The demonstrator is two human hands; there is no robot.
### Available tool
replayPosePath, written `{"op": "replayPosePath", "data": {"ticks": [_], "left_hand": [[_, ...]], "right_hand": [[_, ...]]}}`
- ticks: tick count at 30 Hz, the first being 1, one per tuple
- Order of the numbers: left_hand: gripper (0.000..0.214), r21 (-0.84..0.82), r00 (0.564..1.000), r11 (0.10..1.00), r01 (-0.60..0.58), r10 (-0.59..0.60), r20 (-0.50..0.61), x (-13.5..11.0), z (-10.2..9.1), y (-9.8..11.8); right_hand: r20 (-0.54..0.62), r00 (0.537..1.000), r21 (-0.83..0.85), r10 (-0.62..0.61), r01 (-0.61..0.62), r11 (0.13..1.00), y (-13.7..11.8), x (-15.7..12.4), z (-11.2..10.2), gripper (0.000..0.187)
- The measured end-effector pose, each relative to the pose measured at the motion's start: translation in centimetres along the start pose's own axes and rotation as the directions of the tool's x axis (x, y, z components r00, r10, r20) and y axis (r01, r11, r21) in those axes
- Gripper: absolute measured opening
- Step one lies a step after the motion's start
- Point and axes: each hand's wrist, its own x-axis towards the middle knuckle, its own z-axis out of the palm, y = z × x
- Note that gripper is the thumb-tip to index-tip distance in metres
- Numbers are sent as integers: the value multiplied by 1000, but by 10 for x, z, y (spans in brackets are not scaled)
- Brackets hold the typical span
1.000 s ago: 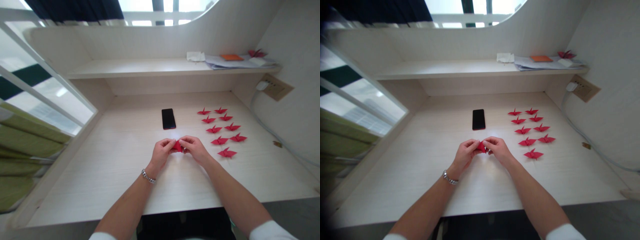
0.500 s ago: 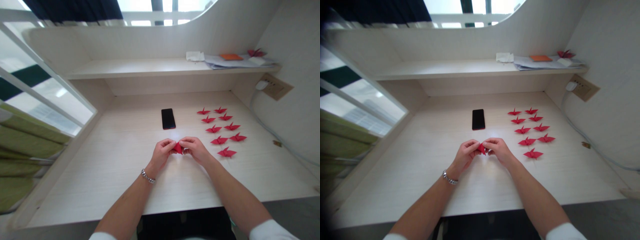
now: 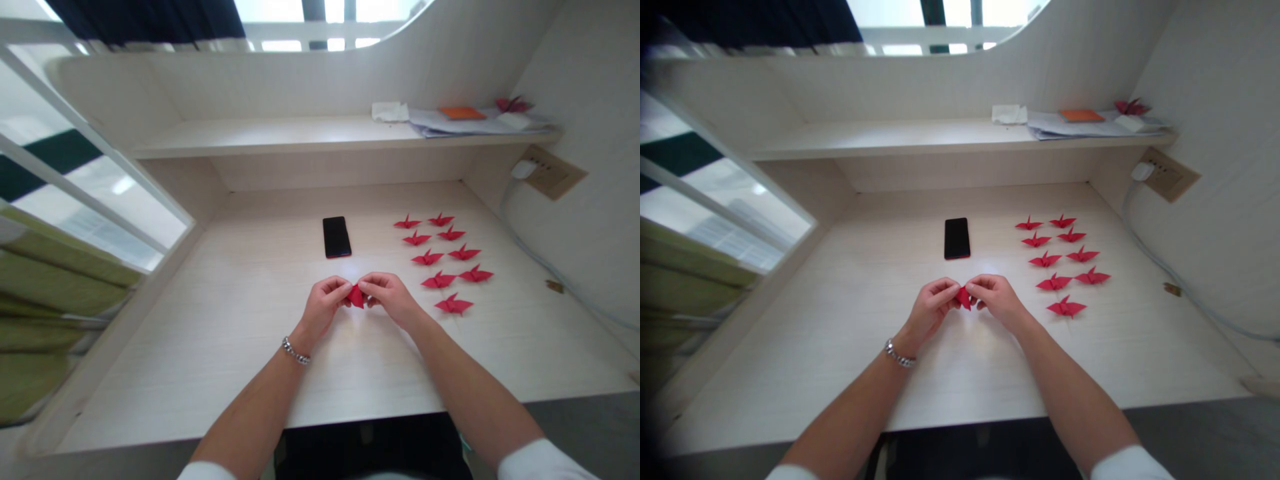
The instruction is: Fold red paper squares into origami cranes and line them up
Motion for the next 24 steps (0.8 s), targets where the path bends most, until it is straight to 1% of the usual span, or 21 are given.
{"op": "replayPosePath", "data": {"ticks": [5,10,14,17,20,22,24], "left_hand": [[19,59,999,998,-28,29,-24,1,-2,-2],[21,124,997,991,-52,58,-47,2,-4,-4],[23,186,994,981,-61,76,-75,5,-6,-6],[24,261,989,963,-75,105,-101,6,-6,-7],[26,336,987,938,-88,129,-101,6,-6,-8],[27,373,985,922,-100,145,-94,6,-6,-9],[28,399,982,910,-116,165,-91,6,-6,-8]], "right_hand": [[9,999,-92,-39,39,995,2,0,-2,22],[50,992,-143,-113,119,983,4,2,-3,25],[-9,981,-215,-192,186,959,9,3,-3,22],[-40,956,-355,-290,258,898,11,2,-4,22],[-3,928,-521,-372,316,793,10,0,-3,24],[39,921,-583,-388,337,740,8,-2,-1,25],[65,923,-593,-380,342,729,6,-3,1,25]]}}
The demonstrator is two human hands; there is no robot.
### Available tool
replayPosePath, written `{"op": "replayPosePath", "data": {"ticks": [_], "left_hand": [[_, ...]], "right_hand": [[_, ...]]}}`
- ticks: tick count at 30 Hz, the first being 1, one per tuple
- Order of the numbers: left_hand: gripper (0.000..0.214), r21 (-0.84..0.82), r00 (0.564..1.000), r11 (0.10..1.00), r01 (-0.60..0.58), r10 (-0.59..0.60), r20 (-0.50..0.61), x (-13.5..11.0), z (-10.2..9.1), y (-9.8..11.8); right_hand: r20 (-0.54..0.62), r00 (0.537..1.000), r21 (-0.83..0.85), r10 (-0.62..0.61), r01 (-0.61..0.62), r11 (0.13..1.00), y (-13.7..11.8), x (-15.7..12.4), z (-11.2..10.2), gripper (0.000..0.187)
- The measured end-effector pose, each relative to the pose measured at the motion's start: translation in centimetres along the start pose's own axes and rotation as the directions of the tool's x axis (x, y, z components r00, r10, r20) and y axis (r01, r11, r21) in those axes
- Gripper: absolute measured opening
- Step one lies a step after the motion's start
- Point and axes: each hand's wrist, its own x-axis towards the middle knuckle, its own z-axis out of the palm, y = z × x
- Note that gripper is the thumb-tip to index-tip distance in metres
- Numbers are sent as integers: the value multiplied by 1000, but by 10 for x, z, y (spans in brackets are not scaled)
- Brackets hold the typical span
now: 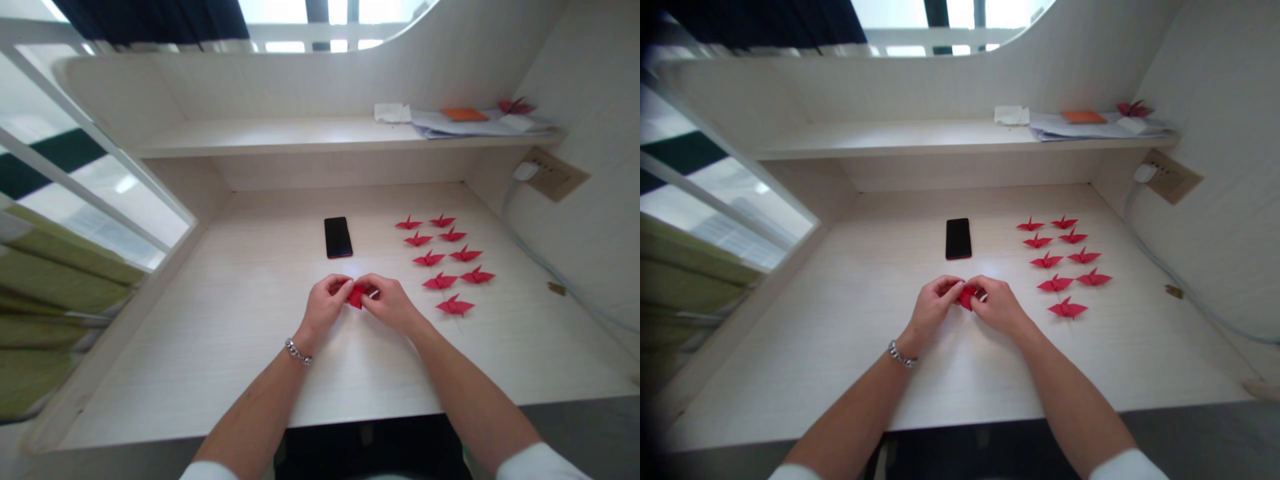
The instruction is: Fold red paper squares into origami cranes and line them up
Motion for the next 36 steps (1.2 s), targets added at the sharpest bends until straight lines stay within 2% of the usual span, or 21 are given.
{"op": "replayPosePath", "data": {"ticks": [7,16,23,36], "left_hand": [[32,-30,1000,1000,6,-6,-13,0,1,3],[38,-174,998,983,58,-55,20,1,-2,1],[38,-76,999,996,40,-39,8,0,-1,3],[43,-105,997,992,74,-72,22,0,-2,3]], "right_hand": [[10,999,49,34,-35,998,-4,1,1,20],[-41,999,37,32,-31,999,-2,1,1,21],[-32,999,3,6,-6,1000,-6,1,2,24],[66,993,248,98,-111,962,-4,2,-3,22]]}}
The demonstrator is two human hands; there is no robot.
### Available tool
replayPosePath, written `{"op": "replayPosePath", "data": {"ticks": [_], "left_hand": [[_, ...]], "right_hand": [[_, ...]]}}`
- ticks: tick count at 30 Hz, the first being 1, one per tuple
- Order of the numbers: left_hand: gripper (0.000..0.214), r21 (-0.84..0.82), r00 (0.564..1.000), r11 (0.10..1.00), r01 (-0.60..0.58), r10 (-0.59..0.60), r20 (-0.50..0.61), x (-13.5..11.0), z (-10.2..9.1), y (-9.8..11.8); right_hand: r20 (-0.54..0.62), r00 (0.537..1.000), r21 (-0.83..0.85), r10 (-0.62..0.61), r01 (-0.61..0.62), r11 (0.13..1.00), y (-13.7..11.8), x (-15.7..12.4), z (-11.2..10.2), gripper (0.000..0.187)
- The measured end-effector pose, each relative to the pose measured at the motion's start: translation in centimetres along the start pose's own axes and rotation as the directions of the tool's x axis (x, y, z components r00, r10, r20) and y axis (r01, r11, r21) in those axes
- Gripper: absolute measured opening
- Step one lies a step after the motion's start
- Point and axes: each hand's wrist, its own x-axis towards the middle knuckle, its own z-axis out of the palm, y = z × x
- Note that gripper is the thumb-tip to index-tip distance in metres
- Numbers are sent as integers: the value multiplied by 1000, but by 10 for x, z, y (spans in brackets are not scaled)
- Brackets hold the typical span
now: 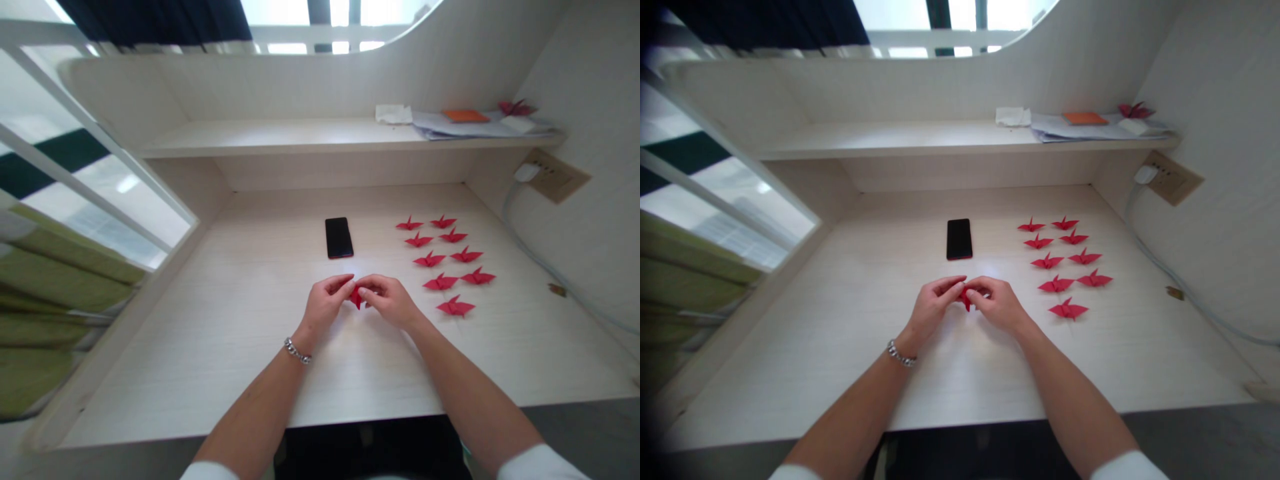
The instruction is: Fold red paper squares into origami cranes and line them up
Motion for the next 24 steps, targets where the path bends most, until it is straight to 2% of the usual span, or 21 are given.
{"op": "replayPosePath", "data": {"ticks": [4,12,18,24], "left_hand": [[42,-15,1000,1000,9,-9,-2,1,-1,-3],[40,-24,999,999,25,-26,-28,5,-4,-7],[38,50,999,999,1,1,-37,5,-3,-7],[36,113,999,993,-35,38,-26,0,1,-3]], "right_hand": [[14,1000,20,15,-16,1000,-1,-1,0,23],[-18,994,-157,-103,99,983,-2,-2,3,29],[-15,994,-175,-108,104,979,0,-1,3,28],[-71,992,-247,-102,82,966,5,0,6,28]]}}
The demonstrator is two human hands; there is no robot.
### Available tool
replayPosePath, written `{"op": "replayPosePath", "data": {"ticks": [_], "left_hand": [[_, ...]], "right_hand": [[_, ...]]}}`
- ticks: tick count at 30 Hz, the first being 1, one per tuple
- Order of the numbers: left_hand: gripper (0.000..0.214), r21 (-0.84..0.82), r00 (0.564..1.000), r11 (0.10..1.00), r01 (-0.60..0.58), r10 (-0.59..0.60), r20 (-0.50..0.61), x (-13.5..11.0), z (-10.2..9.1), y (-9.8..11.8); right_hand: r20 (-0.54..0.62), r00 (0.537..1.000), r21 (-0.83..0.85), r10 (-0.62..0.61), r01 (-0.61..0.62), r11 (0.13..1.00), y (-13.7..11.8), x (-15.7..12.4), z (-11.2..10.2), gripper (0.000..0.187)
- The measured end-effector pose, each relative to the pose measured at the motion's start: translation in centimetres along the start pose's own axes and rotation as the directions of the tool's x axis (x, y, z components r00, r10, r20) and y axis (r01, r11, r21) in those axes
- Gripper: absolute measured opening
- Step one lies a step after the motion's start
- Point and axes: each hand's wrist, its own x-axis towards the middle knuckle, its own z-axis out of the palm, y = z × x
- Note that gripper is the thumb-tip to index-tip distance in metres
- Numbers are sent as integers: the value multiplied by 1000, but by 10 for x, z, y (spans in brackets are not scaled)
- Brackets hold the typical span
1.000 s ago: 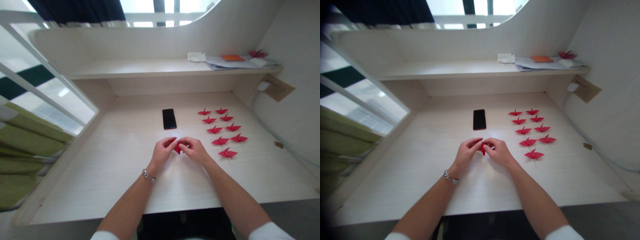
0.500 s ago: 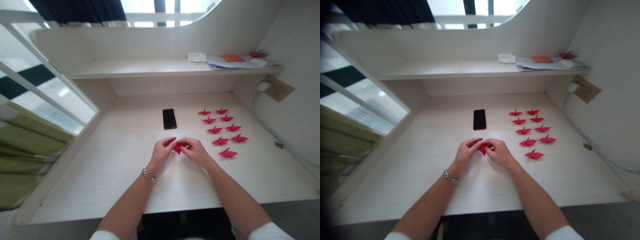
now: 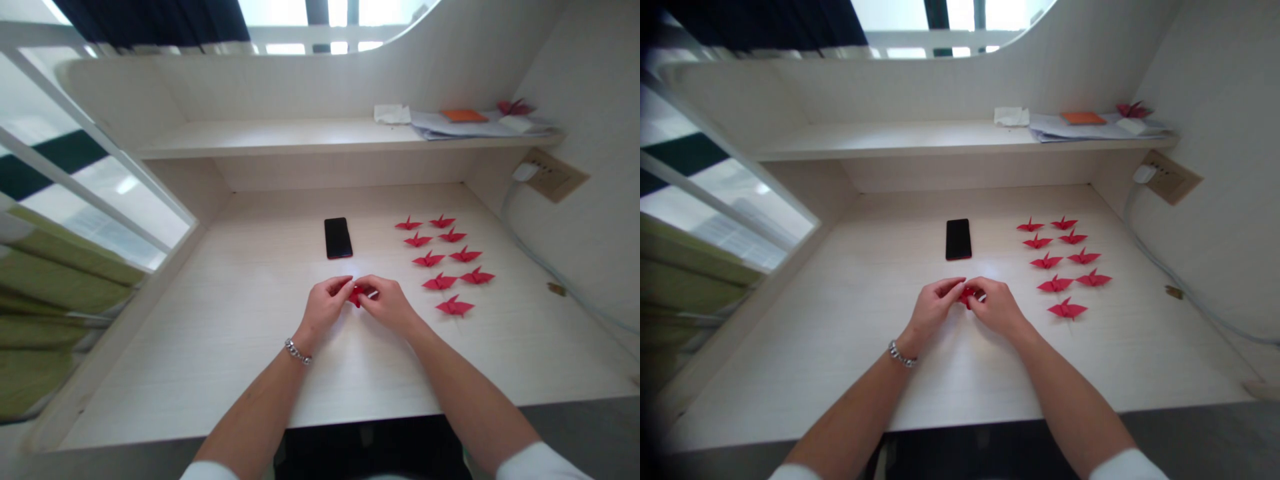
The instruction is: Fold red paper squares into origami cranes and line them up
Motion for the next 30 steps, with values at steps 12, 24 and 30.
{"op": "replayPosePath", "data": {"ticks": [12,24,30], "left_hand": [[41,35,996,998,-54,51,74,-3,-3,1],[34,-156,999,987,-37,36,-8,4,-10,2],[31,-128,999,991,-39,42,19,3,-8,3]], "right_hand": [[-10,988,94,156,-155,983,2,4,-1,14],[62,872,514,486,-445,733,1,9,-10,24],[161,881,494,444,-461,737,-1,7,-6,22]]}}
